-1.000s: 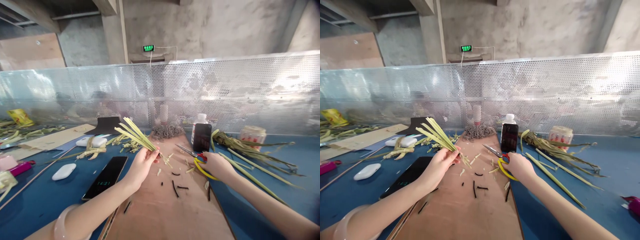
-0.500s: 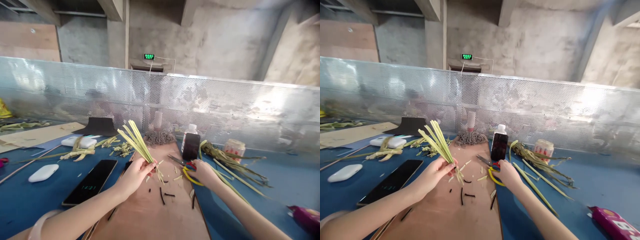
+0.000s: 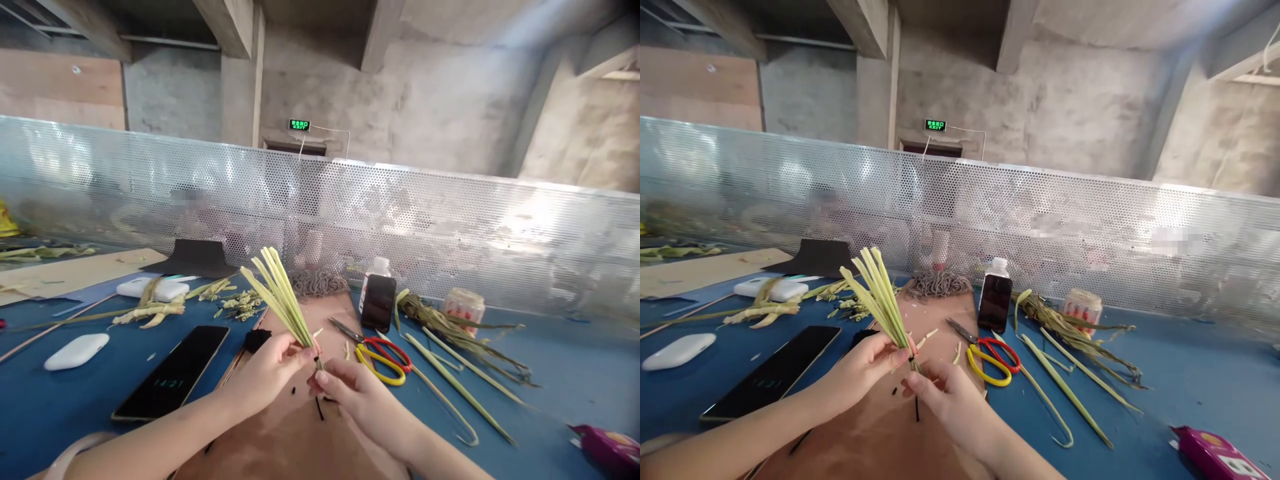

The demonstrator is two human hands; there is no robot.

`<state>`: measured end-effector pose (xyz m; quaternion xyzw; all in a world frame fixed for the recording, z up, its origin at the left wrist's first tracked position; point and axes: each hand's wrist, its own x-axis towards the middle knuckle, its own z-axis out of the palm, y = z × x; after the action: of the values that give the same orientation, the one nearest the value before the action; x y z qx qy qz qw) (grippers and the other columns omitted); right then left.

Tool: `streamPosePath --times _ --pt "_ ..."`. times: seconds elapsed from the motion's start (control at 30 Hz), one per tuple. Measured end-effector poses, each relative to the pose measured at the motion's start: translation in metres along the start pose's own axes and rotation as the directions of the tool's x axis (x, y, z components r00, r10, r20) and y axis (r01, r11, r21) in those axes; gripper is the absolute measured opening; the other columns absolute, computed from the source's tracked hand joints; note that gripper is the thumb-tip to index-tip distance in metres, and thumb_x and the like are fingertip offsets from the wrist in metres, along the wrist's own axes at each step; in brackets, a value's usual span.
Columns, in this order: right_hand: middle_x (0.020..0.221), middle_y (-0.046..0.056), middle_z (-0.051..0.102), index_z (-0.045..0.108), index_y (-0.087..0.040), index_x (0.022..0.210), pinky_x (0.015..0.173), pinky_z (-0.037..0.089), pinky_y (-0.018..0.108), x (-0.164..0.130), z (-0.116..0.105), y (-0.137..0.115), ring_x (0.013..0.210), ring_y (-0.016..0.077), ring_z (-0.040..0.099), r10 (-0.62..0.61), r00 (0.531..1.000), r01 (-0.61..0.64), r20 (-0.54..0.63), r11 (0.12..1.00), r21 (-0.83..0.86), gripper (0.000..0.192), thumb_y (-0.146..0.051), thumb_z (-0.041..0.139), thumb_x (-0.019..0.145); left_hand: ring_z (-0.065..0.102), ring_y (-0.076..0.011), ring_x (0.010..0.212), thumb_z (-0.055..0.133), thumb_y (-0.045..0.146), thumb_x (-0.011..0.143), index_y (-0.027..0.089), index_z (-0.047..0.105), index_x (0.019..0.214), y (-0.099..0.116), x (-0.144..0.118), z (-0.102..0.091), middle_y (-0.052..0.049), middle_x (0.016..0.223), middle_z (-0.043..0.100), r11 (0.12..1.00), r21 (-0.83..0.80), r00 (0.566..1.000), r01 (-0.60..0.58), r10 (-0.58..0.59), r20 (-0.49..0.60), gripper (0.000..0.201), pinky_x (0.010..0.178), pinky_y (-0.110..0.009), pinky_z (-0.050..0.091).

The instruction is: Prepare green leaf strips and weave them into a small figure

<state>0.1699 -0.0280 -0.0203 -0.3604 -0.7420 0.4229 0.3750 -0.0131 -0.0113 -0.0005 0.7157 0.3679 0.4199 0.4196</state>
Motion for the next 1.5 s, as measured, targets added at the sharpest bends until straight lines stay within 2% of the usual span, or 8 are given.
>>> streamPosePath --times 0.1,0.3,0.57,0.83,1.0,1.2,1.37,1.5 --pt "0.076 0.004 0.062 0.064 -0.014 0.079 0.071 0.041 0.027 -0.002 0.007 0.006 0.074 0.0155 0.055 -0.01 1.0 0.014 -0.029 0.993 0.117 0.04 -0.051 0.049 0.086 0.062 -0.0241 0.09 0.055 0.037 0.084 0.019 0.063 0.097 0.001 -0.001 0.002 -0.007 0.088 0.068 0.999 -0.031 0.998 -0.025 0.027 0.065 0.024 0.08 -0.035 0.046" --pt "0.067 0.003 0.06 0.063 -0.014 0.07 0.068 0.039 0.027 -0.002 0.018 0.008 0.065 0.0136 0.054 0.027 1.0 -0.02 -0.012 0.915 0.403 0.039 -0.05 0.055 0.083 0.06 -0.0155 0.057 0.058 0.033 0.083 0.018 0.063 0.089 0.004 -0.004 0.008 0.001 0.06 0.059 0.959 -0.282 0.968 0.03 0.042 0.247 0.016 0.067 -0.033 0.049" --pt "0.061 0.002 0.06 0.067 -0.015 0.066 0.07 0.038 0.026 -0.001 0.024 0.009 0.064 0.0137 0.053 0.038 0.999 -0.021 -0.024 0.863 0.504 0.037 -0.049 0.059 0.08 0.06 -0.0163 0.053 0.064 0.035 0.077 0.019 0.064 0.072 0.002 -0.001 0.012 0.001 0.055 0.059 0.936 -0.348 0.989 0.054 -0.003 0.146 0.017 0.067 -0.034 0.048" --pt "0.059 0.002 0.058 0.067 -0.015 0.063 0.065 0.035 0.025 -0.003 0.024 0.012 0.061 0.0129 0.049 0.074 0.997 -0.059 -0.009 0.863 0.502 0.038 -0.05 0.061 0.078 0.057 -0.0158 0.046 0.062 0.033 0.078 0.017 0.061 0.07 0.001 0.0 0.013 0.002 0.051 0.057 0.888 -0.448 0.972 0.101 0.007 0.233 0.018 0.055 -0.03 0.046" --pt "0.057 0.001 0.056 0.066 -0.015 0.064 0.066 0.037 0.025 -0.003 0.027 0.014 0.06 0.013 0.05 0.08 0.997 -0.067 -0.003 0.847 0.527 0.039 -0.052 0.061 0.076 0.059 -0.0137 0.052 0.064 0.034 0.077 0.017 0.064 0.071 -0.001 0.003 0.006 0.001 0.063 0.061 0.932 -0.358 0.977 0.055 0.024 0.213 0.019 0.07 -0.034 0.048" --pt "0.062 0.002 0.059 0.065 -0.015 0.071 0.058 0.034 0.024 -0.001 0.029 0.02 0.06 0.0127 0.048 0.117 0.984 -0.05 -0.138 0.909 0.414 0.042 -0.056 0.059 0.076 0.061 -0.0202 0.094 0.056 0.04 0.084 0.022 0.064 0.104 -0.001 0.006 -0.001 -0.006 0.102 0.066 0.958 -0.286 0.995 -0.005 0.034 0.098 0.027 0.088 -0.036 0.044" --pt "0.072 0.004 0.058 0.065 -0.015 0.076 0.065 0.038 0.026 -0.006 0.03 0.009 0.07 0.0162 0.051 0.049 0.983 -0.023 -0.179 0.99 0.141 0.046 -0.058 0.049 0.082 0.062 -0.021 0.085 0.052 0.039 0.087 0.021 0.06 0.11 0.006 0.0 0.005 -0.006 0.09 0.067 0.956 -0.294 1.0 0.019 -0.017 0.011 0.031 0.08 -0.036 0.048" --pt "0.085 0.006 0.059 0.06 -0.017 0.089 0.07 0.042 0.027 -0.01 0.029 0.006 0.081 0.0189 0.053 0.046 0.954 -0.034 -0.295 0.998 0.045 0.04 -0.055 0.045 0.086 0.061 -0.0214 0.085 0.052 0.038 0.086 0.02 0.066 0.103 0.009 -0.004 0.007 -0.007 0.086 0.068 0.992 -0.121 1.0 -0.02 0.017 -0.021 0.029 0.086 -0.036 0.046"
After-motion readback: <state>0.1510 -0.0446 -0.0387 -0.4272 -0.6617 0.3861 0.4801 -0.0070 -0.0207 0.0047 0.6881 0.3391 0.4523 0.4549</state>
